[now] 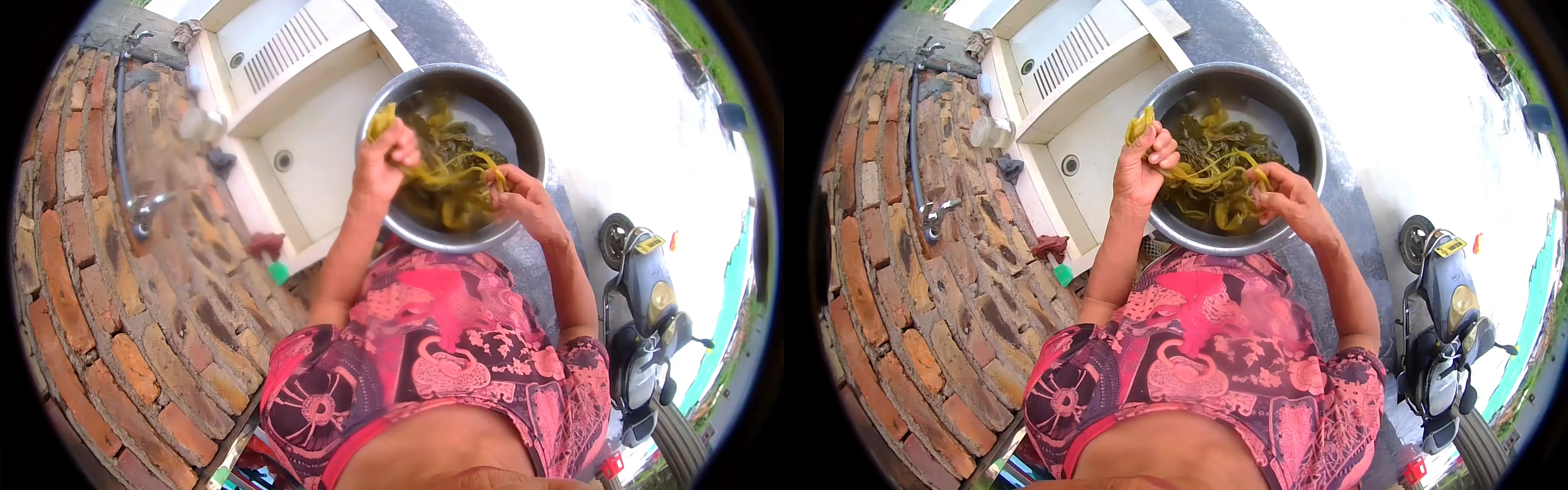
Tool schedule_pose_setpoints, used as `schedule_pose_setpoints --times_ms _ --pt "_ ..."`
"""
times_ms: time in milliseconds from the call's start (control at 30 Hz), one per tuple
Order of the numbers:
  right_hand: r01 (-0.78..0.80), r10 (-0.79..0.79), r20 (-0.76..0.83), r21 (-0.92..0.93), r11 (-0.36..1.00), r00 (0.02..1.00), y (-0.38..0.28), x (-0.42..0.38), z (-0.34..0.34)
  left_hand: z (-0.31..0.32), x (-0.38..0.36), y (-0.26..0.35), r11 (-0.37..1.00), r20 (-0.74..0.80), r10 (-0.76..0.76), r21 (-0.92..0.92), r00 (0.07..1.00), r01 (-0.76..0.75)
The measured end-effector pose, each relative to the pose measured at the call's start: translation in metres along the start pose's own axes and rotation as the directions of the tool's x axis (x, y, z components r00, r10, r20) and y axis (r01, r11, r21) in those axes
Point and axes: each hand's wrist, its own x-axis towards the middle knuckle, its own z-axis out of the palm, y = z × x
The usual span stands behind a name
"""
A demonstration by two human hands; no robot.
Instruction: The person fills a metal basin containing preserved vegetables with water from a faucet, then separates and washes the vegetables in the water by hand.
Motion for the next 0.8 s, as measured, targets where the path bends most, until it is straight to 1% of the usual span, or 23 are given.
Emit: schedule_pose_setpoints --times_ms 33,100,133,167,200,233,267,300,333,367,400,433,467,500,533,567,600,633,667,733,767,800 --pt "0.002 -0.002 -0.017 -0.001 1.0 1.0 -0.01 0.002 0.001 0.005 -0.002 -0.005 0.996 -0.024 -0.061 -0.073 0.998 0.059" --pt "0.136 -0.136 0.033 0.006 0.991 0.99 -0.027 0.006 0.007 0.015 -0.011 -0.016 0.98 -0.064 -0.197 -0.057 0.978 0.193" --pt "0.138 -0.138 0.031 0.005 0.99 0.99 -0.029 0.007 0.012 0.021 -0.015 -0.025 0.968 -0.088 -0.251 -0.034 0.964 0.249" --pt "0.193 -0.192 0.02 -0.08 0.978 0.981 -0.031 0.009 0.018 0.03 -0.018 -0.031 0.961 -0.086 -0.278 -0.015 0.957 0.278" --pt "0.245 -0.245 0.017 -0.166 0.955 0.969 -0.032 0.01 0.022 0.033 -0.019 -0.037 0.95 -0.094 -0.312 -0.062 0.945 0.307" --pt "0.252 -0.249 0.034 -0.143 0.957 0.968 -0.027 0.012 0.026 0.035 -0.018 -0.04 0.964 -0.093 -0.267 -0.035 0.959 0.265" --pt "0.267 -0.266 0.037 -0.237 0.934 0.963 -0.023 0.012 0.031 0.035 -0.019 -0.042 0.975 -0.091 -0.223 -0.009 0.971 0.223" --pt "0.274 -0.284 0.018 -0.319 0.907 0.959 -0.021 0.012 0.036 0.036 -0.019 -0.042 0.976 -0.095 -0.22 -0.011 0.971 0.22" --pt "0.277 -0.302 0.0 -0.399 0.874 0.953 -0.021 0.011 0.041 0.042 -0.02 -0.039 0.976 -0.102 -0.183 0.097 0.978 0.193" --pt "0.274 -0.297 0.003 -0.398 0.876 0.955 -0.023 0.011 0.043 0.046 -0.021 -0.038 0.965 -0.105 -0.148 0.202 0.983 0.167" --pt "0.252 -0.293 -0.019 -0.461 0.851 0.956 -0.025 0.01 0.044 0.045 -0.022 -0.039 0.965 -0.109 -0.147 0.2 0.983 0.167" --pt "0.227 -0.29 -0.042 -0.52 0.823 0.956 -0.026 0.01 0.045 0.043 -0.022 -0.039 0.96 -0.13 -0.104 0.244 0.986 0.133" --pt "0.225 -0.287 -0.043 -0.517 0.826 0.957 -0.024 0.01 0.044 0.041 -0.022 -0.041 0.952 -0.148 -0.062 0.289 0.987 0.104" --pt "0.183 -0.22 -0.047 -0.401 0.897 0.974 -0.021 0.012 0.042 0.039 -0.018 -0.045 0.973 -0.105 0.021 0.231 0.994 0.004" --pt "0.134 -0.152 -0.044 -0.28 0.951 0.987 -0.019 0.013 0.039 0.04 -0.013 -0.04 0.973 -0.104 0.016 0.231 0.994 0.008" --pt "0.196 -0.21 -0.079 -0.161 0.967 0.974 -0.019 0.015 0.039 0.044 -0.009 -0.032 0.989 -0.04 -0.008 0.147 0.999 0.014" --pt "0.195 -0.209 -0.081 -0.16 0.968 0.974 -0.019 0.017 0.036 0.044 -0.006 -0.024 0.998 0.026 -0.023 0.063 0.999 0.021" --pt "0.255 -0.267 -0.131 -0.102 0.961 0.955 -0.021 0.018 0.032 0.039 -0.004 -0.02 0.993 0.027 0.008 0.115 1.0 -0.011" --pt "0.316 -0.319 -0.186 -0.046 0.948 0.929 -0.023 0.019 0.028 0.037 -0.004 -0.013 0.982 0.018 0.102 0.156 0.995 -0.103" --pt "0.456 -0.483 -0.219 -0.163 0.875 0.848 -0.043 0.016 0.016 0.041 -0.005 0.01 0.966 -0.009 0.177 0.196 0.984 -0.171" --pt "0.468 -0.532 -0.218 -0.284 0.837 0.818 -0.058 0.011 0.009 0.047 -0.005 0.022 0.946 -0.015 0.225 0.244 0.974 -0.215" --pt "0.52 -0.614 -0.224 -0.363 0.773 0.757 -0.067 0.009 0.0 0.056 -0.004 0.034 0.921 -0.016 0.274 0.292 0.962 -0.258"
